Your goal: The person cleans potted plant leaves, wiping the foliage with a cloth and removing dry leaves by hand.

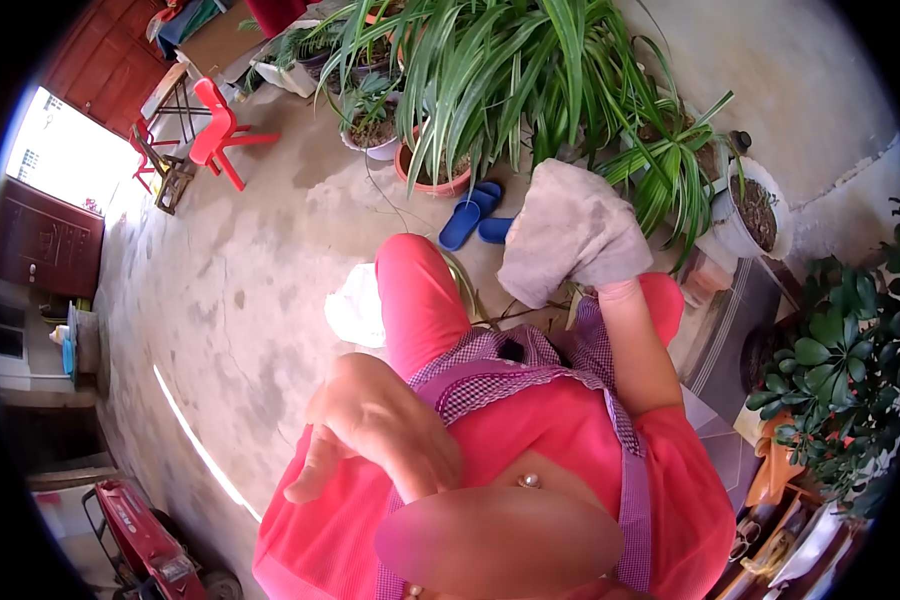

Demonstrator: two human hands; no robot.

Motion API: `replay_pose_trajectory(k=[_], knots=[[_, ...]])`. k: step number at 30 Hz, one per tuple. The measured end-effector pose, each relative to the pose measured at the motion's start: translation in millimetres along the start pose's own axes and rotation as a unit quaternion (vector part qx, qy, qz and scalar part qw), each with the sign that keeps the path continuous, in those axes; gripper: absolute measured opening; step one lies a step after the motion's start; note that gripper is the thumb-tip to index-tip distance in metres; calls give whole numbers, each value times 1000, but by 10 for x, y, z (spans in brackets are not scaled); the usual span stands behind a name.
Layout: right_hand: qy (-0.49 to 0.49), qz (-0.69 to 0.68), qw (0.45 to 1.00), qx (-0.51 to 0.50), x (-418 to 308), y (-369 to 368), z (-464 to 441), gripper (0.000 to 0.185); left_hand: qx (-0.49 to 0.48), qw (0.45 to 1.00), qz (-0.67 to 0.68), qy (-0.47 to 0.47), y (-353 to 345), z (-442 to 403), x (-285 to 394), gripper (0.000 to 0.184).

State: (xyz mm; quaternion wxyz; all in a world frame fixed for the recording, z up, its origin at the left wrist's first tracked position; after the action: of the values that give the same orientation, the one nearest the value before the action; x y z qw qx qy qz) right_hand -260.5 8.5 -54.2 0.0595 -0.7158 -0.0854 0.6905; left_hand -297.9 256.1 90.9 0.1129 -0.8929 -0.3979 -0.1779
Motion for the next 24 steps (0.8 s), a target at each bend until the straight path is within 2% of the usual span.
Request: replay_pose_trajectory(k=[1, 2, 3, 4, 5, 6, 8, 10, 12, 13, 14, 16, 17, 20, 21, 23, 24], knots=[[-27, 101, 994, 6, -103, -78, -17, 43, -1, 1000, -3, -14, -2, 39, -2, 85], [-48, 327, 944, 24, -280, -147, -33, 42, 24, 999, 19, -13, 35, 73, -11, 83], [-65, 536, 841, 41, -568, -285, -53, 41, 47, 998, 41, -13, 104, 102, -20, 82], [-74, 601, 794, 53, -653, -303, -68, 40, 70, 996, 62, -14, 173, 122, -26, 80], [-82, 663, 741, 62, -738, -320, -83, 39, 187, 981, 50, -9, 267, 145, -32, 79], [-89, 606, 788, 67, -762, -307, -94, 38, 301, 953, 38, -4, 363, 171, -29, 78], [-102, 479, 869, 74, -783, -283, -104, 37, 388, 919, -75, 4, 692, 126, -90, 63], [-115, 339, 930, 79, -785, -249, -93, 36, 408, 858, -265, 167, 1071, 164, -144, 59], [-88, 131, 986, 53, -689, -165, -99, 36, 437, 773, -396, 233, 1446, 203, -234, 40], [-56, -9, 998, 24, -517, -72, -111, 36, 454, 751, -424, 225, 1633, 237, -260, 32], [-22, -148, 989, -6, -396, 16, -118, 37, 456, 732, -450, 229, 1794, 243, -243, 33], [3, -56, 998, 2, -419, 49, -90, 36, 416, 666, -581, 215, 2032, 224, -204, 30], [3, -30, 1000, 7, -447, 73, -62, 37, 382, 615, -653, 224, 2092, 182, -182, 29], [3, 49, 999, 21, -520, 131, 9, 37, 358, 587, -682, 250, 2196, -35, -156, 29], [2, 76, 997, 25, -541, 151, 12, 37, 376, 607, -670, 203, 2344, -11, -159, 32], [17, 70, 997, -8, -558, 191, -53, 35, 457, 589, -652, 139, 2658, -27, -186, 30], [14, 24, 1000, 0, -496, 238, -78, 34, 495, 578, -641, 105, 2787, -68, -197, 29]])
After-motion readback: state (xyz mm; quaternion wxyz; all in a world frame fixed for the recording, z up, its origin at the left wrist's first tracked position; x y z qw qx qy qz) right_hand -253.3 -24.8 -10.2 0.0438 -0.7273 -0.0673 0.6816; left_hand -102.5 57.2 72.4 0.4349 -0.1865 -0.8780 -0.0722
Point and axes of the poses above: each hand's wrist, its own z-axis away from the middle knuckle, its own y-axis out of the back of the hand, x = y × z, the point moved 2 cm from there along -z, towards the middle knuckle, and after that the axes turned 14 degrees about -y, right-handed, at the moved point
